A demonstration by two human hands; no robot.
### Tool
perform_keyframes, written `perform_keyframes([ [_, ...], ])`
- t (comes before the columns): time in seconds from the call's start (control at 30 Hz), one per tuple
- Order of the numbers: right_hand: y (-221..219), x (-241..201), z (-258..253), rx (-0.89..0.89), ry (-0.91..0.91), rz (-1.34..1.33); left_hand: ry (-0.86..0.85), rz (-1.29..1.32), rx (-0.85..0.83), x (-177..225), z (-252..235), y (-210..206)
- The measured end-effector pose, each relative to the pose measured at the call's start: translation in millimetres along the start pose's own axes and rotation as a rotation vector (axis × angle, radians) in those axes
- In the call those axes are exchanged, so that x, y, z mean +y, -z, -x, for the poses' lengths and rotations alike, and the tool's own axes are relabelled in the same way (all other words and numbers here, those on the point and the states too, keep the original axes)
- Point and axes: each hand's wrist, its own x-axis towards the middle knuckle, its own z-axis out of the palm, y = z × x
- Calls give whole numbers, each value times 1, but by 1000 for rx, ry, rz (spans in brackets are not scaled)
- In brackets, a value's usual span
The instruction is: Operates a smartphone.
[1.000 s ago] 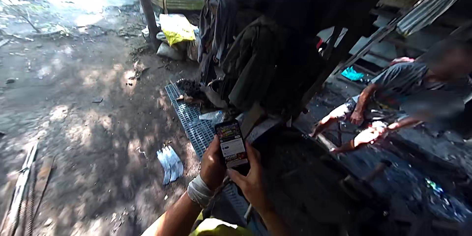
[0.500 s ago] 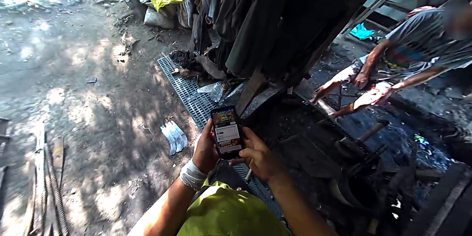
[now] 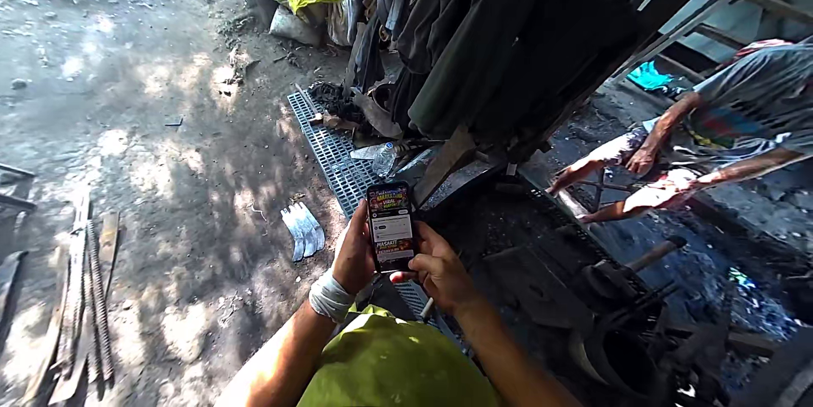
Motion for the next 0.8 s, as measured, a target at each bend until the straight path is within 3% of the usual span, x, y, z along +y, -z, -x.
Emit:
perform_keyframes([
  [0.5,0,6,-4,-83,73,88,-31,10,11,1,-1,7],
  [0.8,7,5,5,-17,40,50,24,10,-8,-6,-2,-2],
])
